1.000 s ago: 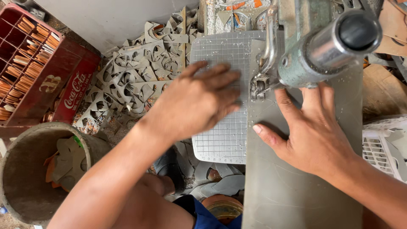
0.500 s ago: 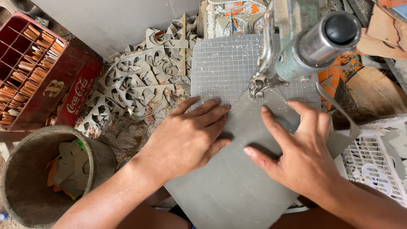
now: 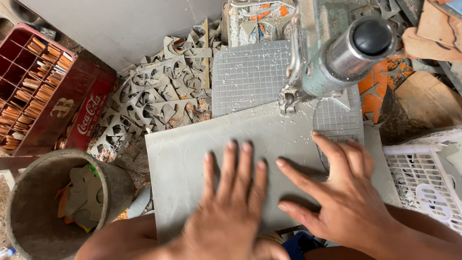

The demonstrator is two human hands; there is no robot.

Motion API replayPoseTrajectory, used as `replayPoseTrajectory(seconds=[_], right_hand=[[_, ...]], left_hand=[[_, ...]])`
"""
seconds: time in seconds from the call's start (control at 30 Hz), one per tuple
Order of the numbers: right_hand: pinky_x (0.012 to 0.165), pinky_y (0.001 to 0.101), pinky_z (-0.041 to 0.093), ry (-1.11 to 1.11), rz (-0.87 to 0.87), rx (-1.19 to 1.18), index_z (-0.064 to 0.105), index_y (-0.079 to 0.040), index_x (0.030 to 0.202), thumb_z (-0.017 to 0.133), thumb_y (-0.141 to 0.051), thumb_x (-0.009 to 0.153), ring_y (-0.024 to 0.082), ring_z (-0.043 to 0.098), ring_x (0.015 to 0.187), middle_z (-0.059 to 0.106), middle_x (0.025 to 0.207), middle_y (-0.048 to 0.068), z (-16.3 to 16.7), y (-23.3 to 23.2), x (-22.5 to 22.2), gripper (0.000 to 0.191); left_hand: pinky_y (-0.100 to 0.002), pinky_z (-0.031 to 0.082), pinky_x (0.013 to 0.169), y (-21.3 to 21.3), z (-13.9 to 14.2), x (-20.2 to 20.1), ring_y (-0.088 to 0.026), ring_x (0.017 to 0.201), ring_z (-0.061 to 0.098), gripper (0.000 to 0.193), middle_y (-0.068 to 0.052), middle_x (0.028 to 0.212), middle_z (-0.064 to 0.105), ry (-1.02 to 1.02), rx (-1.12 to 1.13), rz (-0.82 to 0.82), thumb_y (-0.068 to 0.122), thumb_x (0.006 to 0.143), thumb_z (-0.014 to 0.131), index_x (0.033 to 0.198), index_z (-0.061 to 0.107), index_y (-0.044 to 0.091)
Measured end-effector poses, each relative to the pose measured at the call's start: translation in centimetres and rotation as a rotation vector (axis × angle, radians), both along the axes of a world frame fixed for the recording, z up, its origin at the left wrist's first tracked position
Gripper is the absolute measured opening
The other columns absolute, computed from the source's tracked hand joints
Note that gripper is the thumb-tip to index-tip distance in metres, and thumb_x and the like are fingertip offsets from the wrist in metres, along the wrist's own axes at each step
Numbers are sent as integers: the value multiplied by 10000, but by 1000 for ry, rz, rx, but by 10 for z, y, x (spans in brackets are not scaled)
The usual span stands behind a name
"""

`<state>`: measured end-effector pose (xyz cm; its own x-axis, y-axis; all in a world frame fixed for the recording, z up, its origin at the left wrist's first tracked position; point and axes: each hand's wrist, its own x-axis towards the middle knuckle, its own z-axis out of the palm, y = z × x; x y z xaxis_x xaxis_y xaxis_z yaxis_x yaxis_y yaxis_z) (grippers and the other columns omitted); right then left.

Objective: The person uses a vertical cutting machine to cut out multiple shoe sole shapes from a gray sheet. They guide the sheet under the blade, remove cut pieces, and continue cutting additional shapes.

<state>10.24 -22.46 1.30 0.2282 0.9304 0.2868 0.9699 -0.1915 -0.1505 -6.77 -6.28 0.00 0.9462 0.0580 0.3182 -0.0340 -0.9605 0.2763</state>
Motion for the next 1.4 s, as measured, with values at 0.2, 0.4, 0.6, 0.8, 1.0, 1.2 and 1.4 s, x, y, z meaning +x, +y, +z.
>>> replayPoseTrajectory(seconds=[0.2,0.4,0.6,0.8,1.0,1.2,1.4], right_hand=[[1101,569,383,22,-14,25,676,-152,1306,725,-534,792,457,452,1302,472,1382,268,-1,-1,8,642],[1098,568,420,24,-8,35,694,-129,1274,758,-479,766,453,494,1284,493,1371,247,0,0,15,621],[1104,551,422,52,-6,24,704,-111,1250,769,-456,759,431,510,1284,514,1355,232,2,2,22,604],[1086,529,441,67,-11,42,715,-98,1237,780,-417,756,412,532,1266,534,1344,213,4,5,26,581],[1089,532,446,55,0,44,719,-80,1228,778,-400,762,411,536,1273,548,1345,210,4,8,31,568],[1079,513,455,44,3,52,731,-86,1215,771,-391,758,388,553,1259,584,1334,199,4,10,36,551],[1060,502,478,50,17,54,741,-85,1210,764,-384,767,380,559,1263,596,1337,194,2,12,43,536]], left_hand=[[-868,225,1011,-30,-24,-3,-656,1410,278,626,-408,1549,314,169,256,24,280,991,419,1485,417,-105],[-887,227,982,-33,-22,6,-677,1396,288,626,-430,1542,292,174,199,32,250,977,433,1487,396,-110],[-890,226,975,-35,-18,12,-671,1397,293,640,-431,1545,289,200,193,41,240,969,430,1499,378,-114],[-894,227,970,-34,-13,18,-683,1389,299,641,-443,1539,285,208,192,44,234,968,423,1506,366,-110],[-905,226,941,-32,-10,23,-706,1366,279,653,-465,1520,266,253,205,28,218,942,418,1500,344,-113],[-907,215,943,-35,-11,29,-706,1372,267,662,-461,1530,250,263,182,50,214,936,421,1509,332,-104],[-899,214,979,-38,-13,32,-690,1398,283,640,-438,1549,284,215,170,106,234,965,435,1524,373,-73]])
